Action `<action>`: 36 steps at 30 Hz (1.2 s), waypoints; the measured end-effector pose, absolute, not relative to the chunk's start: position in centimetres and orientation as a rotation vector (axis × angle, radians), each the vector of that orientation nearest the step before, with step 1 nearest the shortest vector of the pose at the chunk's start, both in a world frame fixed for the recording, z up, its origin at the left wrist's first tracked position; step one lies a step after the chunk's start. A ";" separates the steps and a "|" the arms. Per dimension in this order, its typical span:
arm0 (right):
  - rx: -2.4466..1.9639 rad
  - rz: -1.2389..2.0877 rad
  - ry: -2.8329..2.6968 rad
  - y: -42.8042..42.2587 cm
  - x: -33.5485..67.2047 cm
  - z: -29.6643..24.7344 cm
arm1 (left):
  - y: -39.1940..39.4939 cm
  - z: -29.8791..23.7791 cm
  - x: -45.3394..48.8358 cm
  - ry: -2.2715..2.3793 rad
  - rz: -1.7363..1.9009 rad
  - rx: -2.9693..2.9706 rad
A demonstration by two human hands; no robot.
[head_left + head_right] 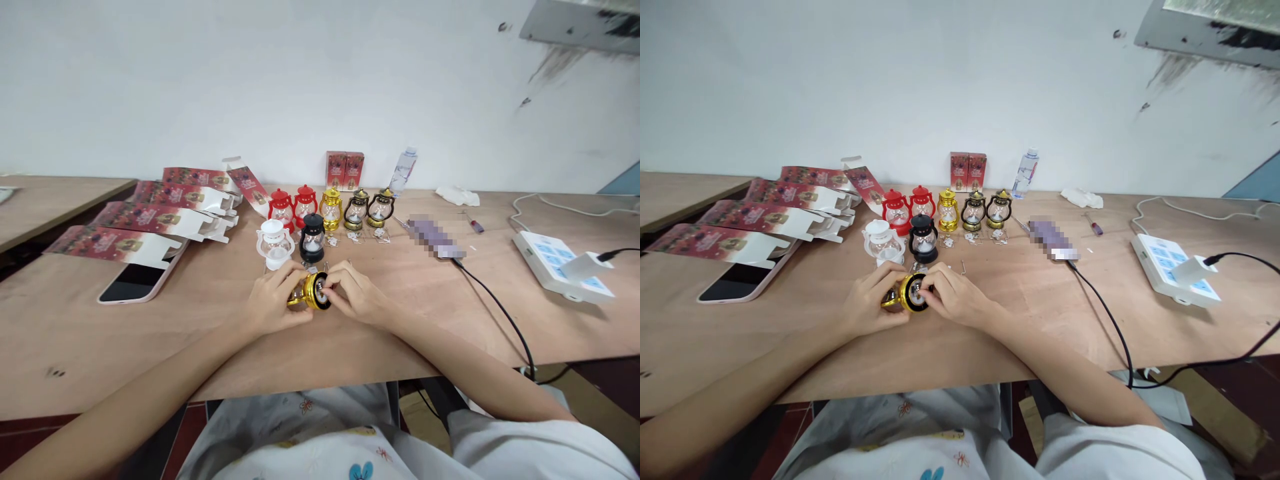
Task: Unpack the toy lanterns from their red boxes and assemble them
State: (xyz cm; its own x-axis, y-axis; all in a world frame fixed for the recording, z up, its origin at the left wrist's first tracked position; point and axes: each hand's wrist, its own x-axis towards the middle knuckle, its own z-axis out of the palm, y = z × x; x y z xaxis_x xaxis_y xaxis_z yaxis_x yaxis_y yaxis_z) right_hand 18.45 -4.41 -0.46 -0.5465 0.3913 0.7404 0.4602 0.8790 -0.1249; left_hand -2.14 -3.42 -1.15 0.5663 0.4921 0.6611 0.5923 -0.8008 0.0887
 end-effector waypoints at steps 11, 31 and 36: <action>-0.554 -0.002 -2.160 -4.5 18.9 -0.2 | -3.3 -1.5 -2.2 -0.888 -1.022 -2.692; -0.653 -0.187 -2.230 -4.7 18.6 -0.2 | -3.7 -0.5 -2.0 -0.945 -1.010 -2.678; -0.612 -0.131 -2.182 -4.4 18.8 -0.4 | -3.8 -0.4 -1.9 -0.964 -1.094 -2.720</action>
